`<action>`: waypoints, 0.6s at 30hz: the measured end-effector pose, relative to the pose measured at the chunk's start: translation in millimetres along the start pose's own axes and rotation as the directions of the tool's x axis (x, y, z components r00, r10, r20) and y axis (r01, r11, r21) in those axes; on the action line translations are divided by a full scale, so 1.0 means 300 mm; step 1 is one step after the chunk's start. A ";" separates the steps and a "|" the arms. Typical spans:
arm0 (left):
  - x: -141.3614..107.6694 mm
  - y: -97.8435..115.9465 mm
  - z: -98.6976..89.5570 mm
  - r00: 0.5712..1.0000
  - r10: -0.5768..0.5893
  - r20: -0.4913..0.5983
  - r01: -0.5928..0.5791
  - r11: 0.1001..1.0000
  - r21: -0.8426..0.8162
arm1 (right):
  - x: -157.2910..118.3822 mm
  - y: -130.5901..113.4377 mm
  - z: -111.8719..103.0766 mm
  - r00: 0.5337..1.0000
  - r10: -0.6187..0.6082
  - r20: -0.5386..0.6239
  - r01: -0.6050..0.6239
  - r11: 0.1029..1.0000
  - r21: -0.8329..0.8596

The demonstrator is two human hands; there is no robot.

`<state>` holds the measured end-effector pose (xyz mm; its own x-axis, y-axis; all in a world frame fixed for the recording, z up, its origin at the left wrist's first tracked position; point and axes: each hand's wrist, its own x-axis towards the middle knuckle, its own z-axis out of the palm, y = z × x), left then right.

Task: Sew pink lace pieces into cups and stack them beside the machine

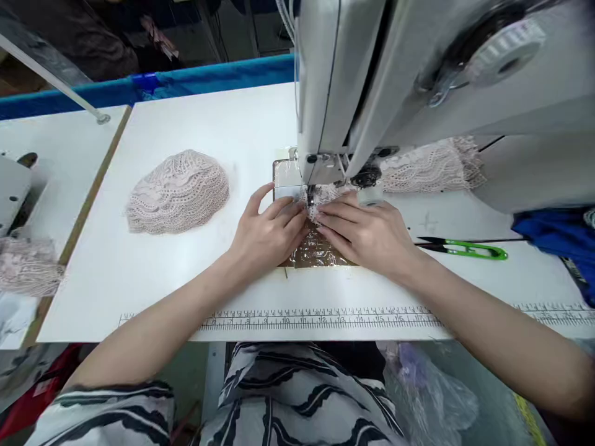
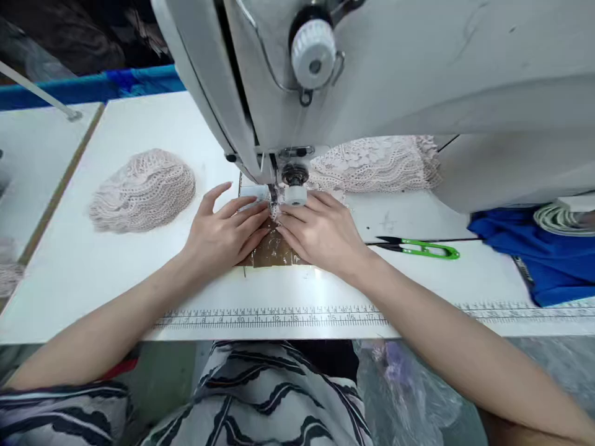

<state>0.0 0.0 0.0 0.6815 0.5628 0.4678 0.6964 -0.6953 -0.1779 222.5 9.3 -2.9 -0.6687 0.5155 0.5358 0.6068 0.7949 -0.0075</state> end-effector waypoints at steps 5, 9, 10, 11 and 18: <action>-0.007 0.001 -0.006 1.000 0.008 0.008 -0.007 1.000 -0.029 | -0.012 0.000 -0.004 1.000 -0.004 -0.005 0.004 1.000 -0.009; -0.009 0.001 -0.010 1.000 0.001 0.001 -0.001 0.999 -0.054 | -0.015 -0.004 -0.007 1.000 0.010 -0.021 -0.010 1.000 0.011; -0.009 0.000 -0.010 1.000 -0.004 0.005 0.005 0.998 -0.065 | -0.015 -0.005 -0.007 1.000 0.009 -0.018 -0.009 1.000 0.007; -0.009 0.000 -0.010 1.000 -0.011 0.012 0.012 0.997 -0.078 | -0.014 -0.005 -0.007 1.000 0.006 -0.013 -0.006 1.000 -0.001; -0.007 -0.005 -0.003 0.998 -0.048 0.034 0.052 0.992 -0.114 | -0.007 -0.007 -0.009 1.000 -0.014 0.006 0.014 0.999 -0.039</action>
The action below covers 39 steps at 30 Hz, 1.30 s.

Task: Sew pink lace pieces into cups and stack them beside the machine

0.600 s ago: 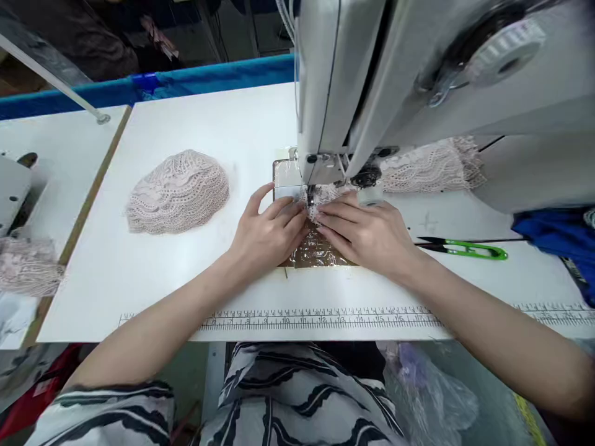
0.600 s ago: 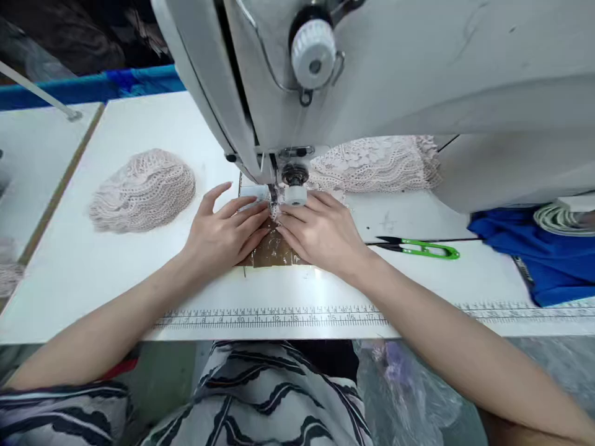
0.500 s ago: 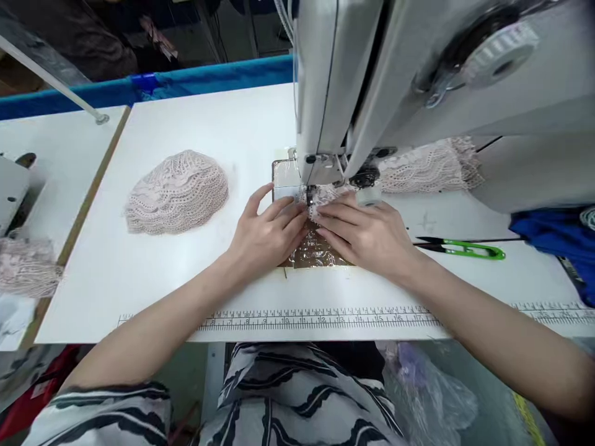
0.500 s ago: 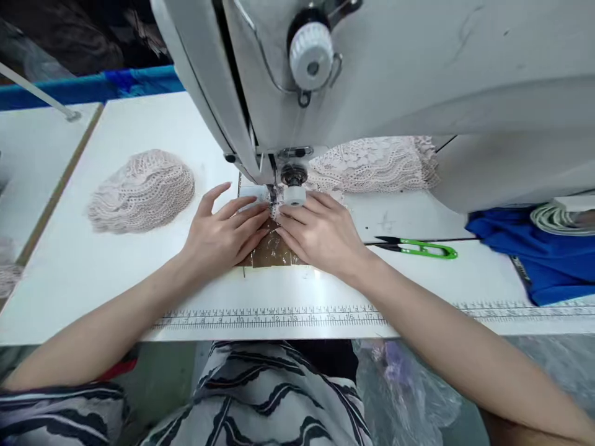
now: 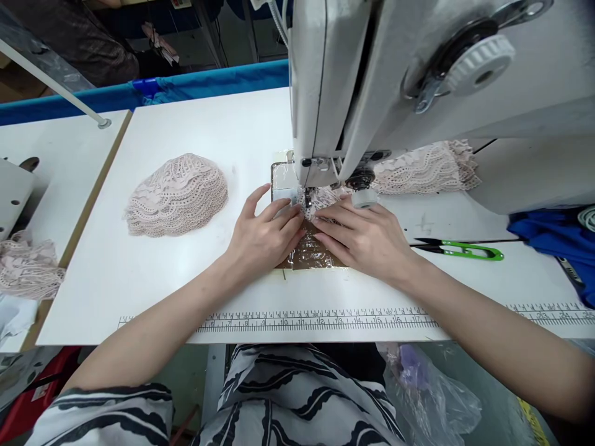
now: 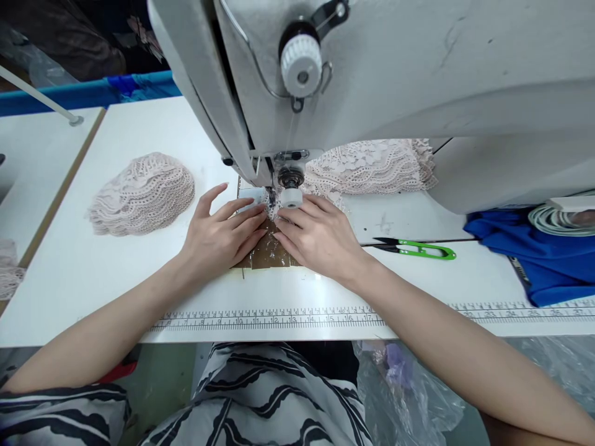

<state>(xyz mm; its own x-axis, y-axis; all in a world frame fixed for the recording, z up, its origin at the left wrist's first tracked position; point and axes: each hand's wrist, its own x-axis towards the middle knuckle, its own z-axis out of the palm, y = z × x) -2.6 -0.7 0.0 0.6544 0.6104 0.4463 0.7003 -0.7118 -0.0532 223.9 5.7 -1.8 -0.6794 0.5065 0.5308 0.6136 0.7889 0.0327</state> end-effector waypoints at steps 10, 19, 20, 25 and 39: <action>0.005 -0.012 0.027 0.999 -0.032 -0.027 0.033 0.998 0.051 | 0.008 0.004 0.010 0.999 0.007 0.034 -0.005 0.999 -0.051; 0.012 -0.017 0.043 0.991 -0.135 0.008 0.135 0.990 -0.037 | 0.014 0.008 0.018 0.988 0.088 0.128 -0.084 0.996 -0.039; 0.013 -0.018 0.044 0.991 -0.137 0.007 0.137 0.990 -0.032 | 0.016 0.008 0.017 0.984 0.098 0.145 -0.094 0.995 -0.039; 0.017 -0.019 0.046 0.988 -0.154 0.021 0.155 0.987 -0.044 | 0.020 0.015 0.009 0.978 0.119 0.171 -0.102 0.989 -0.105; 0.008 -0.025 0.016 0.986 -0.166 0.032 0.168 0.984 -0.057 | 0.016 0.044 0.007 0.979 0.169 0.118 -0.145 0.972 -0.187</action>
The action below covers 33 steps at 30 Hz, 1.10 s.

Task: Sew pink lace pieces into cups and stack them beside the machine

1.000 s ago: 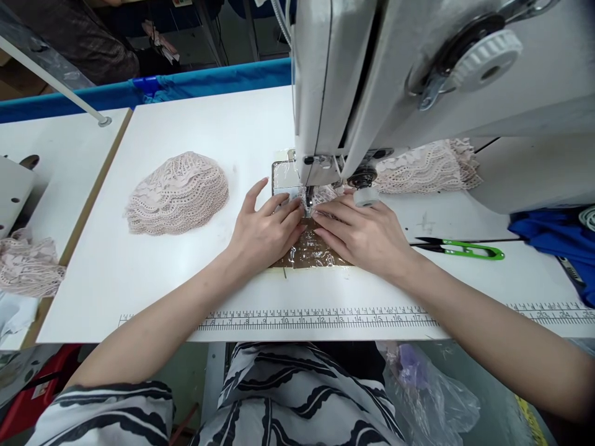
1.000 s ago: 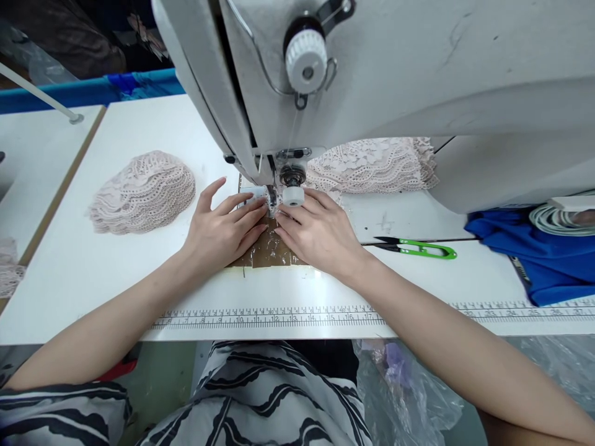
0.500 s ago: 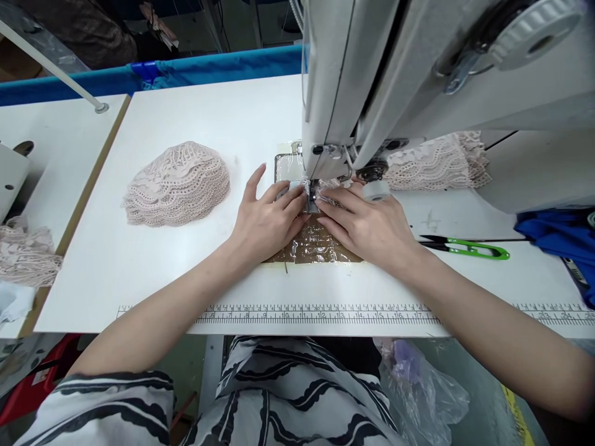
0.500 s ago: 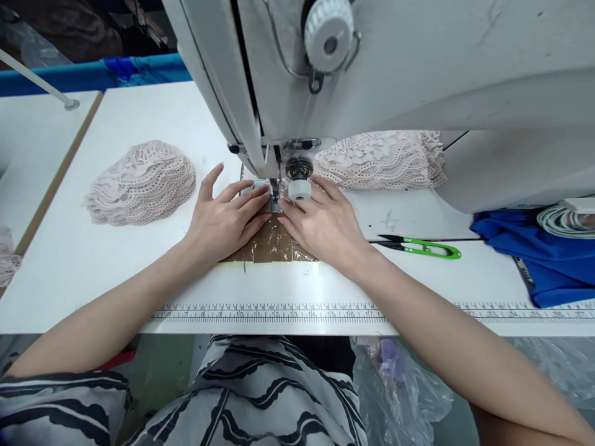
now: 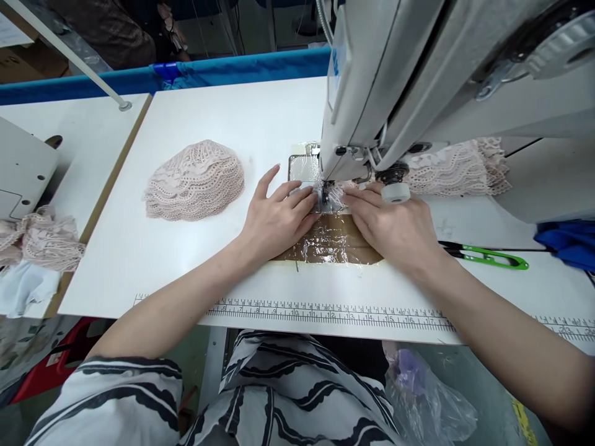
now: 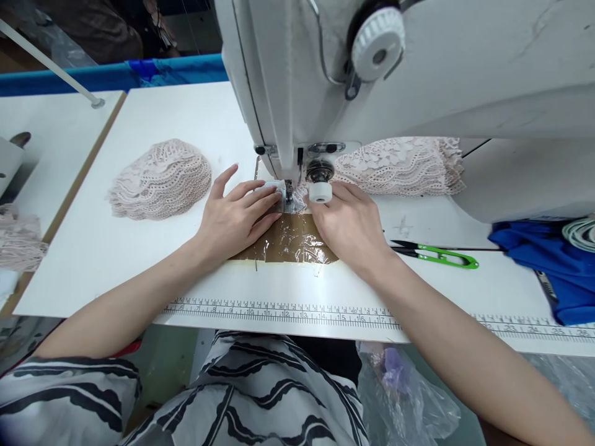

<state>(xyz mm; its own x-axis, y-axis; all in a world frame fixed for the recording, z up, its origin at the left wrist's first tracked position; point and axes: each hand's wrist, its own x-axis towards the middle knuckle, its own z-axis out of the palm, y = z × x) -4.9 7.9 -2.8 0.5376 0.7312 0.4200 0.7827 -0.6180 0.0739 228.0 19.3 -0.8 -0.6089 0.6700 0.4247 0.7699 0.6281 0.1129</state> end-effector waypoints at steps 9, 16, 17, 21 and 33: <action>-0.001 0.014 -0.046 0.999 0.028 0.032 -0.009 0.873 -0.487 | 0.008 -0.002 -0.103 0.923 0.212 0.320 -0.380 0.389 0.839; 0.012 -0.010 -0.185 0.984 -0.154 0.085 0.159 0.580 -0.799 | 0.028 -0.045 -0.128 0.871 0.177 0.458 -0.475 0.065 0.878; 0.009 0.008 -0.226 0.990 -0.140 0.013 0.105 0.677 -0.728 | 0.032 -0.057 -0.133 0.887 0.180 0.425 -0.448 0.111 0.887; -0.052 0.117 -0.389 0.987 0.126 0.098 -0.063 0.871 -0.488 | 0.036 -0.096 -0.165 0.923 0.138 0.360 -0.384 0.257 0.887; -0.158 -0.023 -0.273 0.926 0.004 0.379 0.318 0.535 -0.783 | 0.055 -0.215 -0.250 0.975 0.027 0.219 -0.217 0.297 0.930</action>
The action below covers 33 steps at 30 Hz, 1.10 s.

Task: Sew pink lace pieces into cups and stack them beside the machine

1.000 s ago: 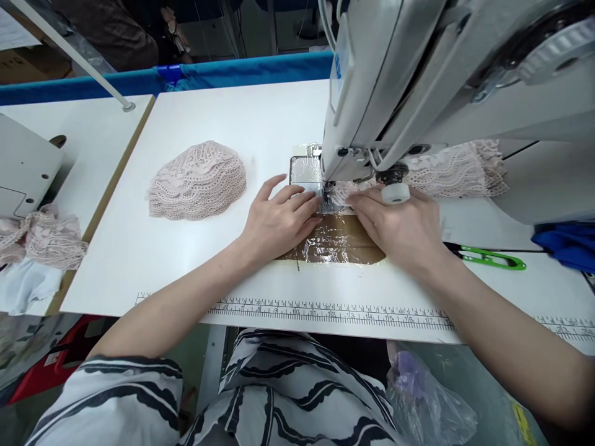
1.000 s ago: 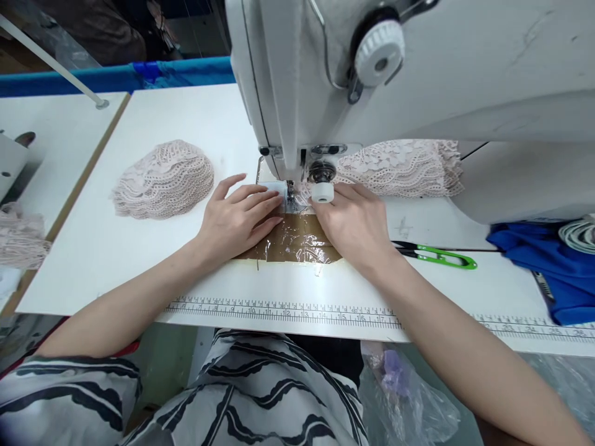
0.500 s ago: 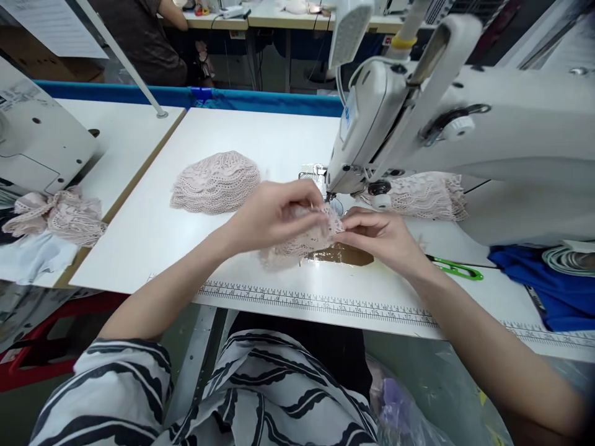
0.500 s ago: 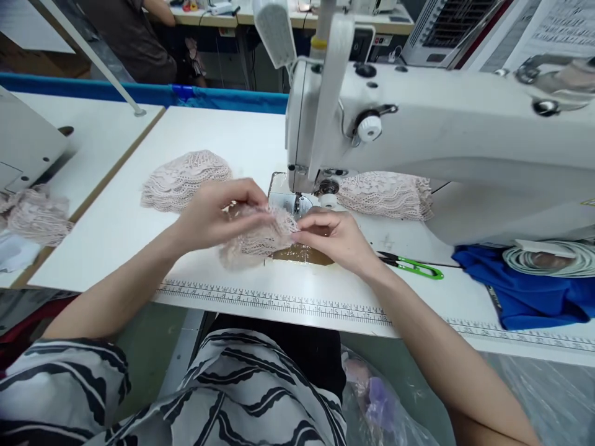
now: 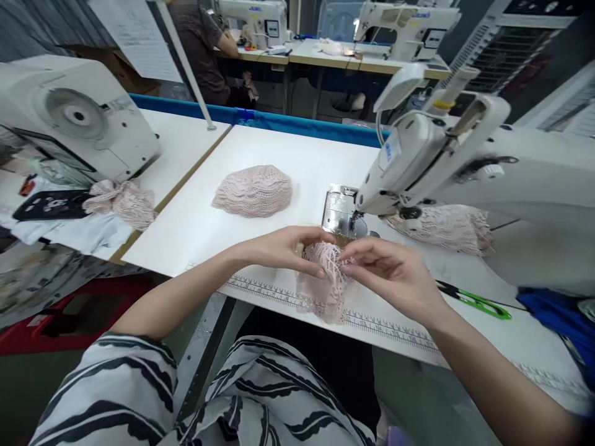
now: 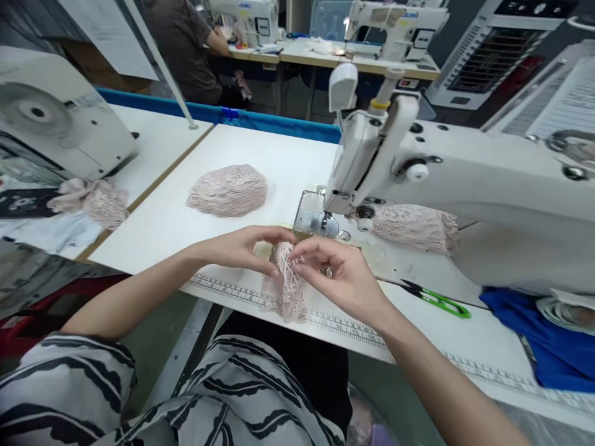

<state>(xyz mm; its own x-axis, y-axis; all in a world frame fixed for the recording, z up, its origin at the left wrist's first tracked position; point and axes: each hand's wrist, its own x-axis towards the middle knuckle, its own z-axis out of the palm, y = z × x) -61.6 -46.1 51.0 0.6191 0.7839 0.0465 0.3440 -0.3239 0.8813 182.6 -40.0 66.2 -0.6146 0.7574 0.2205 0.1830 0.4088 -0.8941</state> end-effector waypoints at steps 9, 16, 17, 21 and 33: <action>-0.189 -0.091 -0.161 0.889 -0.293 -0.353 0.142 0.907 -0.397 | 0.126 0.032 0.084 0.998 0.040 0.039 -0.041 0.999 0.022; -0.045 -0.196 -0.510 0.601 -0.226 -0.766 0.470 0.876 0.109 | 0.614 0.098 0.182 0.992 0.123 0.009 -0.122 0.969 0.215; -0.022 -0.223 -0.537 0.598 -0.235 -0.767 0.513 0.847 0.140 | 0.666 0.120 0.189 0.986 0.167 -0.010 -0.163 0.971 0.173; 0.020 -0.321 -0.557 0.599 -0.217 -0.771 0.602 0.756 0.255 | 0.770 0.216 0.204 0.981 0.186 -0.054 -0.182 0.981 0.072; -0.003 -0.247 -0.393 0.809 0.172 -0.562 0.338 0.645 0.685 | 0.310 0.198 0.170 0.994 -0.109 0.016 0.109 0.953 -0.284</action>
<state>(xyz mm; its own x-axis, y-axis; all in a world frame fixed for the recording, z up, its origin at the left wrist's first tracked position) -170.9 39.8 41.1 0.1636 0.8762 0.4533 0.9149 -0.3066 0.2626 97.2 28.8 13.8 -0.6429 0.7002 0.3105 0.3252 0.6166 -0.7170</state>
